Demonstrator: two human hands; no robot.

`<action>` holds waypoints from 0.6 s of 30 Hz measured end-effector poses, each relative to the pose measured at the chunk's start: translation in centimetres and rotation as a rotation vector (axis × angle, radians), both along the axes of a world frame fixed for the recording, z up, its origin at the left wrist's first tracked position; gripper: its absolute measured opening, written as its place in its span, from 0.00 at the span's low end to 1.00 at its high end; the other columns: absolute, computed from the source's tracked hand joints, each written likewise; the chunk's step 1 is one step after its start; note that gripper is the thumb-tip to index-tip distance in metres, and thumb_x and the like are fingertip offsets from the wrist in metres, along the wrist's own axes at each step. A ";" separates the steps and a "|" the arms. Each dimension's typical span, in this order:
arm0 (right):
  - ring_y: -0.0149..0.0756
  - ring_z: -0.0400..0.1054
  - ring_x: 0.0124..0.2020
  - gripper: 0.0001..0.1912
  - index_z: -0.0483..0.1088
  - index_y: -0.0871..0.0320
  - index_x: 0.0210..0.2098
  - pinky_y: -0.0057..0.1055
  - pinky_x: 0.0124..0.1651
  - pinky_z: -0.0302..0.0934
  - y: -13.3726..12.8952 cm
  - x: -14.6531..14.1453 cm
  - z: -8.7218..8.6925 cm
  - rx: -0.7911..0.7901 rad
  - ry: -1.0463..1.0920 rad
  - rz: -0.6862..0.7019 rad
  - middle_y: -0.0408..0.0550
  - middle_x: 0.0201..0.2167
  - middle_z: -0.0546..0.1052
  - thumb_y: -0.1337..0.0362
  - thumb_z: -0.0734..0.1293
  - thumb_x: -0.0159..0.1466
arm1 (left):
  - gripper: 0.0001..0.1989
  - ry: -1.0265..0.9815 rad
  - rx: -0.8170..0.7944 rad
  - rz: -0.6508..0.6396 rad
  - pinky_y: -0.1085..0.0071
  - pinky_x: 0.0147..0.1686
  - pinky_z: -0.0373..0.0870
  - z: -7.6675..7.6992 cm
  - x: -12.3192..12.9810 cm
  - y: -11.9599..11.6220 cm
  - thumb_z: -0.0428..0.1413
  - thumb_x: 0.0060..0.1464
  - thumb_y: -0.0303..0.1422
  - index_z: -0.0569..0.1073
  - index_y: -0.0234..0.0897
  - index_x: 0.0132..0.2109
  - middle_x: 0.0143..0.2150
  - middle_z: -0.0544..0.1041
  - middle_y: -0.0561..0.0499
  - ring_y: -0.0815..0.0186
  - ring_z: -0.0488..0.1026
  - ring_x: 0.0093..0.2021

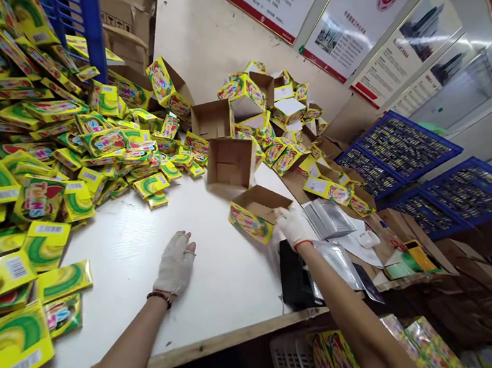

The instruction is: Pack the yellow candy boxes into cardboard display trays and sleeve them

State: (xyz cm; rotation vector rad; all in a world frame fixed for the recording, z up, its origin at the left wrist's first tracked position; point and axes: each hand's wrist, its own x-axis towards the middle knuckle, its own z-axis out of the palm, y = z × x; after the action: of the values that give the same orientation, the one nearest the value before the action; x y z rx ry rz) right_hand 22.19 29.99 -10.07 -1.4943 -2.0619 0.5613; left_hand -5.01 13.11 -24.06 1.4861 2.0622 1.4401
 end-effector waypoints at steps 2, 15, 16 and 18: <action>0.40 0.71 0.43 0.15 0.73 0.58 0.35 0.39 0.52 0.65 -3.2 -1.6 -1.5 -0.118 -0.037 0.146 0.51 0.35 0.77 0.56 0.59 0.65 | 0.19 -0.011 0.032 0.044 0.52 0.63 0.65 -0.1 -0.3 -0.4 0.46 0.62 0.40 0.74 0.35 0.51 0.58 0.74 0.39 0.53 0.69 0.60; 0.53 0.60 0.62 0.20 0.73 0.60 0.49 0.51 0.62 0.55 -4.4 -6.7 -4.5 0.232 -0.317 0.357 0.61 0.54 0.73 0.68 0.60 0.59 | 0.19 0.210 -0.291 0.036 0.49 0.68 0.55 1.2 0.6 -3.3 0.60 0.53 0.34 0.74 0.32 0.51 0.65 0.67 0.36 0.45 0.59 0.68; 0.57 0.59 0.62 0.18 0.73 0.59 0.46 0.57 0.61 0.53 -3.8 -7.1 -4.5 0.231 -0.329 0.365 0.62 0.52 0.74 0.68 0.61 0.58 | 0.23 0.232 -0.321 0.006 0.46 0.67 0.54 1.2 1.3 -4.2 0.64 0.48 0.35 0.75 0.33 0.52 0.65 0.67 0.36 0.43 0.59 0.67; 0.58 0.62 0.58 0.13 0.74 0.57 0.41 0.61 0.60 0.51 -3.6 -7.8 -4.9 0.234 -0.445 0.372 0.59 0.47 0.77 0.67 0.61 0.59 | 0.25 0.266 -0.360 -0.038 0.47 0.66 0.58 1.5 2.3 -7.0 0.67 0.42 0.38 0.77 0.37 0.50 0.63 0.70 0.39 0.43 0.62 0.65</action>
State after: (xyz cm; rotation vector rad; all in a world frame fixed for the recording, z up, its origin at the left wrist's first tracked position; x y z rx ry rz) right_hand 14.36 26.39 -14.99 -1.1798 -2.6701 0.1088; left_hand -2.73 6.13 -22.60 1.6158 2.2761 0.8315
